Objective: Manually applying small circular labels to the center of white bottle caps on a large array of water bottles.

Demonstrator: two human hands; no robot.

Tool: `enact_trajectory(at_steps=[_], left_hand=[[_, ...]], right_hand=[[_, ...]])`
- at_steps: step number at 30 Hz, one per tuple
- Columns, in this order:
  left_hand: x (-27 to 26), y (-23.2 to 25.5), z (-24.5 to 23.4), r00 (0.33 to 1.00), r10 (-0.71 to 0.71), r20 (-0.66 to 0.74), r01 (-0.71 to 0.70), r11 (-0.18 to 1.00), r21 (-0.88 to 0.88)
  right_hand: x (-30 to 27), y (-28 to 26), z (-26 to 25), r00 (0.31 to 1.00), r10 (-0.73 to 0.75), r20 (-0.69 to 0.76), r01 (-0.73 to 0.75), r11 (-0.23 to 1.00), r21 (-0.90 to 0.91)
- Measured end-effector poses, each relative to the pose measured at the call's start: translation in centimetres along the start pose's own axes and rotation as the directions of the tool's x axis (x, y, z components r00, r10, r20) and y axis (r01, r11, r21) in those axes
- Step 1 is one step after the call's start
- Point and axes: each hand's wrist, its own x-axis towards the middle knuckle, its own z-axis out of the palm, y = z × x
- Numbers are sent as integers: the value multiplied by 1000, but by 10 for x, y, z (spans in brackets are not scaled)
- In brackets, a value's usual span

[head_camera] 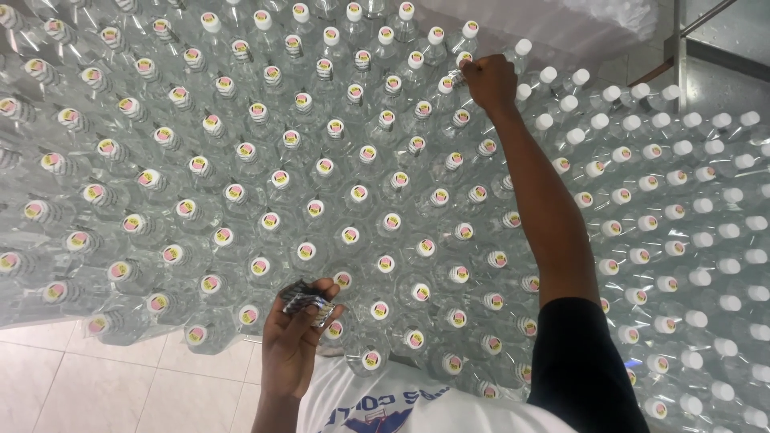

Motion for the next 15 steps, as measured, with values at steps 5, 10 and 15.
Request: enact_trajectory(at_steps=[5,10,15], left_hand=[[-3,1,-4,1000,16,-5,-16,1000,15],[-1,1,-4,1000,17,-13,-17,1000,-2],[-1,0,-2,1000,7,-12,-7,1000,0]], right_hand=[[15,29,12,969,-144,-201,115,982,-150],[13,24,3,987,-107,-119,87,983,-163],[4,16,4,991,-88,-104,75,989,-124]])
